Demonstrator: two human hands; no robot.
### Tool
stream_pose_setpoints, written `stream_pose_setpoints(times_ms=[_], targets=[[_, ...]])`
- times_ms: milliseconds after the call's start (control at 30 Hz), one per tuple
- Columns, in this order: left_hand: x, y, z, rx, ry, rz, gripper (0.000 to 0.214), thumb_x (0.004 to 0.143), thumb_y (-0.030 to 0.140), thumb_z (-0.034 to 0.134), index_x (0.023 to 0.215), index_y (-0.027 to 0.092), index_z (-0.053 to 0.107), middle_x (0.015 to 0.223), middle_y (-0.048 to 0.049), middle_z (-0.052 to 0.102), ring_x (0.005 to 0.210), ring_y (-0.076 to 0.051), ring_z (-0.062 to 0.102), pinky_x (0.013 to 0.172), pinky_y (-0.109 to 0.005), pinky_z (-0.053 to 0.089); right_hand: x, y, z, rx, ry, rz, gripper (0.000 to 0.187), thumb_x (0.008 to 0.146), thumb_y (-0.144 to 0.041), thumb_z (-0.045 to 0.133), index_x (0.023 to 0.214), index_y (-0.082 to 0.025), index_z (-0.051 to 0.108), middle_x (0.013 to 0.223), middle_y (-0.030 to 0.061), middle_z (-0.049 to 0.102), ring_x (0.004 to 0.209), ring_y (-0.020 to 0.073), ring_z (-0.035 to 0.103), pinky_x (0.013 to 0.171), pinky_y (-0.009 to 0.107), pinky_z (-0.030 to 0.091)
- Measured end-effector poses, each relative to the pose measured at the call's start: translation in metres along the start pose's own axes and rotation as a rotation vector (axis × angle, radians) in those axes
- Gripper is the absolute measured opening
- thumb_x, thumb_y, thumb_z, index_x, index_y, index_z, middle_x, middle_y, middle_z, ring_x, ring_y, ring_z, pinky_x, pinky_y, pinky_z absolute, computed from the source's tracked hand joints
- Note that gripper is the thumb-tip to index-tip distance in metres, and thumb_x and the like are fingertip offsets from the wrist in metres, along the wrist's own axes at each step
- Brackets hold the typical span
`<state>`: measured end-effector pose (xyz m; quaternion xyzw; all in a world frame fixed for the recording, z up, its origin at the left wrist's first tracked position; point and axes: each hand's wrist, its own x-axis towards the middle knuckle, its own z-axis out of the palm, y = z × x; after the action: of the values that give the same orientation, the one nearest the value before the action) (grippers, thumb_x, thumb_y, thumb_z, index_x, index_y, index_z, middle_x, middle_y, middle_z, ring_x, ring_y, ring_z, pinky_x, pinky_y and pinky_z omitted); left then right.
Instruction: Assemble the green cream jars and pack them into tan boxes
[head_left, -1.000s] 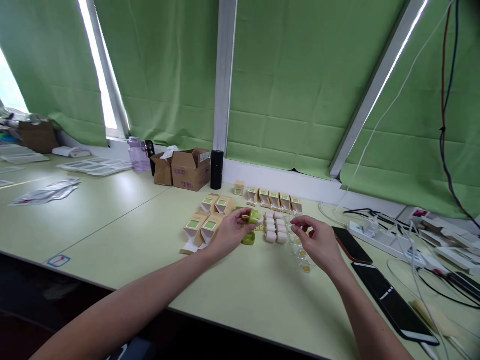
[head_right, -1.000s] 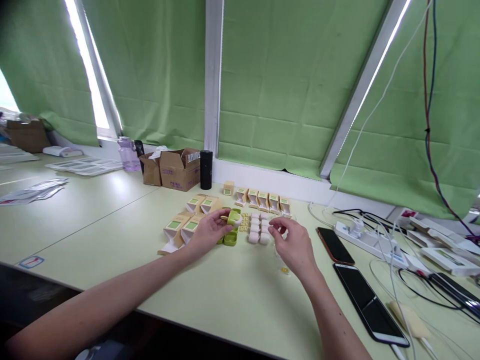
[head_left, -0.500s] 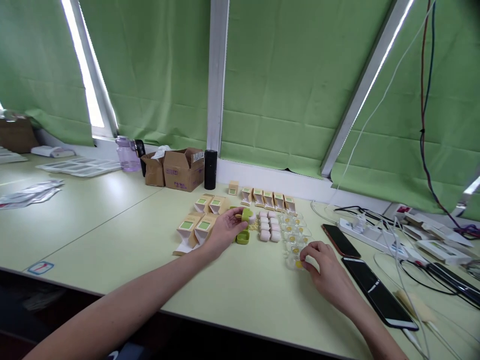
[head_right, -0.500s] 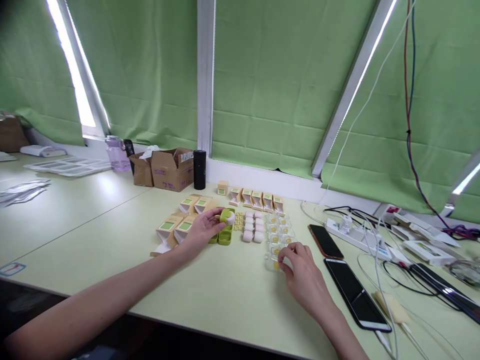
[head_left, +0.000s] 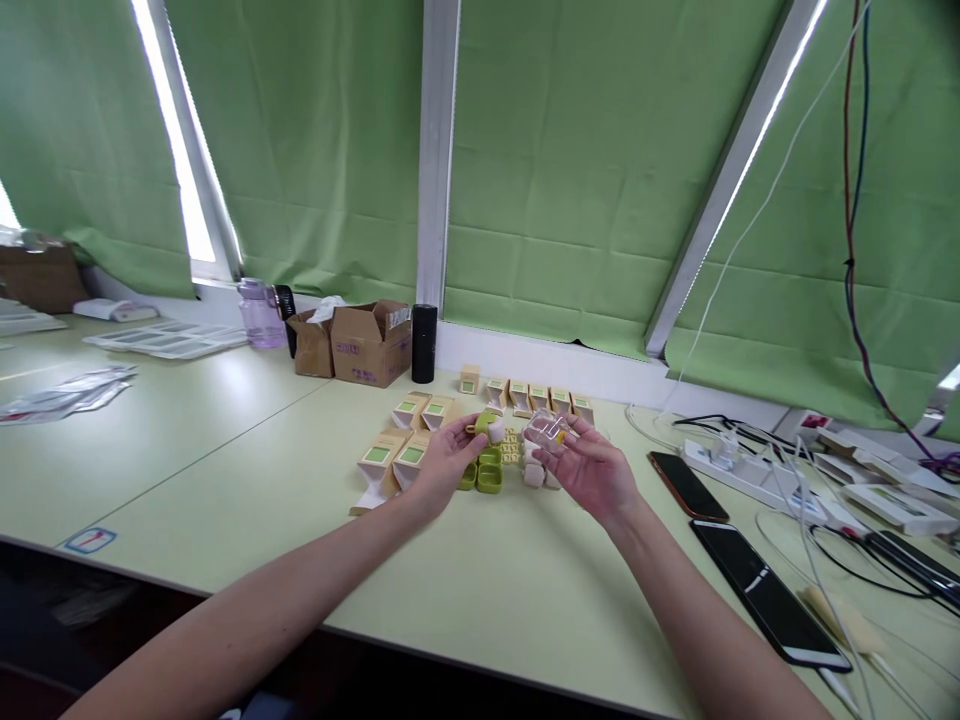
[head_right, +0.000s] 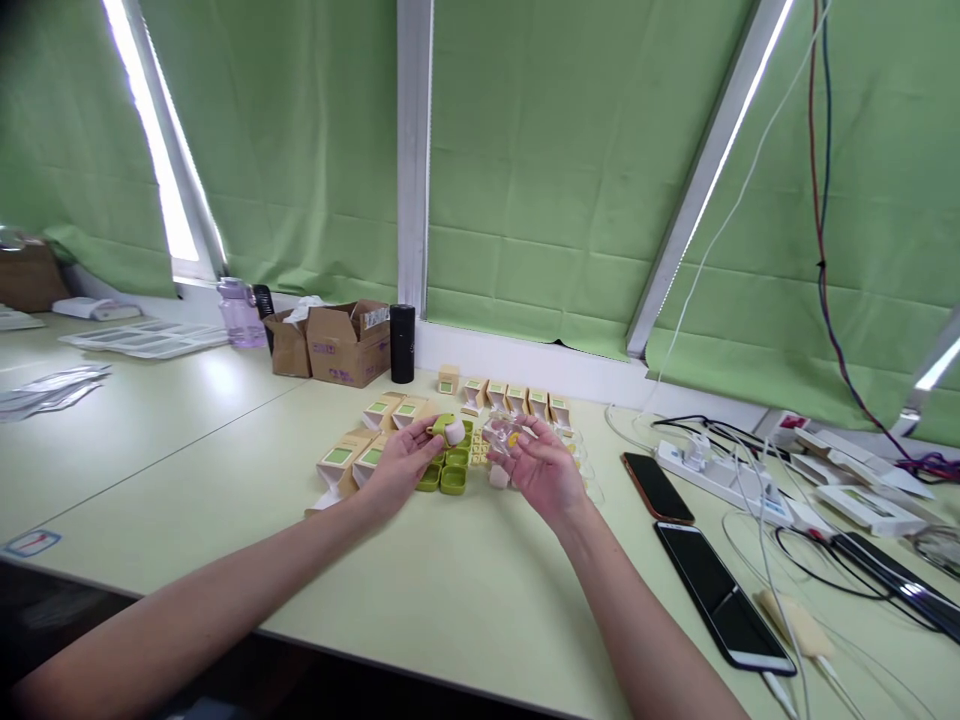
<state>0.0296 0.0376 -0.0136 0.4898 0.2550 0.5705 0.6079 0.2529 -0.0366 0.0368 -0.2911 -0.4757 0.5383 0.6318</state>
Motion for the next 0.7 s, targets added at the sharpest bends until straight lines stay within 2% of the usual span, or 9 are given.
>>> stream_pose_setpoints(times_ms=[133, 233, 333, 467, 533, 600, 700], targets=[[-0.001, 0.000, 0.000, -0.034, -0.033, 0.017, 0.065, 0.076, 0.044, 0.096, 0.128, 0.015, 0.071, 0.123, -0.0113, 0.079, 0.112, -0.025, 0.075, 0.110, -0.043, 0.055, 0.004, 0.029, -0.002, 0.079, 0.090, 0.008, 0.033, 0.082, -0.046, 0.077, 0.110, -0.029, 0.070, 0.116, 0.0083, 0.080, 0.100, 0.0286, 0.077, 0.079, 0.047, 0.063], [-0.002, -0.001, 0.000, -0.026, -0.042, 0.009, 0.062, 0.078, 0.044, 0.094, 0.127, 0.015, 0.071, 0.123, -0.0114, 0.078, 0.107, -0.023, 0.076, 0.104, -0.041, 0.057, -0.001, 0.041, -0.005, 0.066, 0.088, 0.041, 0.041, 0.082, -0.051, 0.080, 0.115, -0.029, 0.067, 0.118, 0.0090, 0.079, 0.096, 0.0281, 0.077, 0.074, 0.044, 0.063], [-0.003, -0.001, 0.000, -0.009, -0.059, -0.006, 0.060, 0.080, 0.044, 0.093, 0.127, 0.015, 0.072, 0.121, -0.0112, 0.078, 0.104, -0.023, 0.076, 0.099, -0.038, 0.057, -0.005, 0.046, -0.004, -0.013, 0.116, 0.010, 0.054, 0.079, -0.053, 0.087, 0.122, -0.030, 0.062, 0.121, 0.0075, 0.077, 0.097, 0.0277, 0.076, 0.072, 0.042, 0.064], [-0.005, 0.002, 0.001, 0.004, -0.079, -0.011, 0.057, 0.081, 0.046, 0.092, 0.124, 0.014, 0.073, 0.117, -0.0109, 0.078, 0.104, -0.023, 0.075, 0.097, -0.036, 0.057, -0.008, 0.051, 0.003, -0.307, 0.184, -0.182, 0.063, 0.076, -0.044, 0.092, 0.126, -0.030, 0.057, 0.129, 0.0100, 0.073, 0.108, 0.0279, 0.071, 0.068, 0.035, 0.062], [-0.007, 0.004, 0.002, 0.005, -0.091, -0.007, 0.056, 0.081, 0.046, 0.092, 0.123, 0.014, 0.073, 0.117, -0.0111, 0.078, 0.103, -0.023, 0.075, 0.096, -0.036, 0.057, -0.011, 0.054, 0.006, -0.516, 0.197, -0.310, 0.057, 0.080, -0.036, 0.087, 0.129, -0.030, 0.057, 0.134, 0.0111, 0.070, 0.118, 0.0292, 0.067, 0.078, 0.038, 0.061], [-0.008, 0.006, 0.002, 0.006, -0.107, -0.003, 0.055, 0.081, 0.046, 0.091, 0.122, 0.014, 0.073, 0.116, -0.0115, 0.077, 0.103, -0.023, 0.075, 0.094, -0.035, 0.058, -0.014, 0.057, 0.007, -0.736, 0.158, -0.424, 0.048, 0.086, -0.029, 0.079, 0.131, -0.029, 0.060, 0.136, 0.0115, 0.069, 0.124, 0.0309, 0.064, 0.090, 0.045, 0.059], [-0.010, 0.006, 0.002, 0.006, -0.102, 0.011, 0.053, 0.080, 0.045, 0.092, 0.120, 0.015, 0.074, 0.112, -0.0104, 0.078, 0.099, -0.022, 0.075, 0.090, -0.033, 0.058, -0.018, 0.061, 0.007, -0.921, 0.101, -0.532, 0.044, 0.090, -0.023, 0.070, 0.132, -0.030, 0.063, 0.136, 0.0111, 0.070, 0.127, 0.0330, 0.062, 0.099, 0.052, 0.054]])
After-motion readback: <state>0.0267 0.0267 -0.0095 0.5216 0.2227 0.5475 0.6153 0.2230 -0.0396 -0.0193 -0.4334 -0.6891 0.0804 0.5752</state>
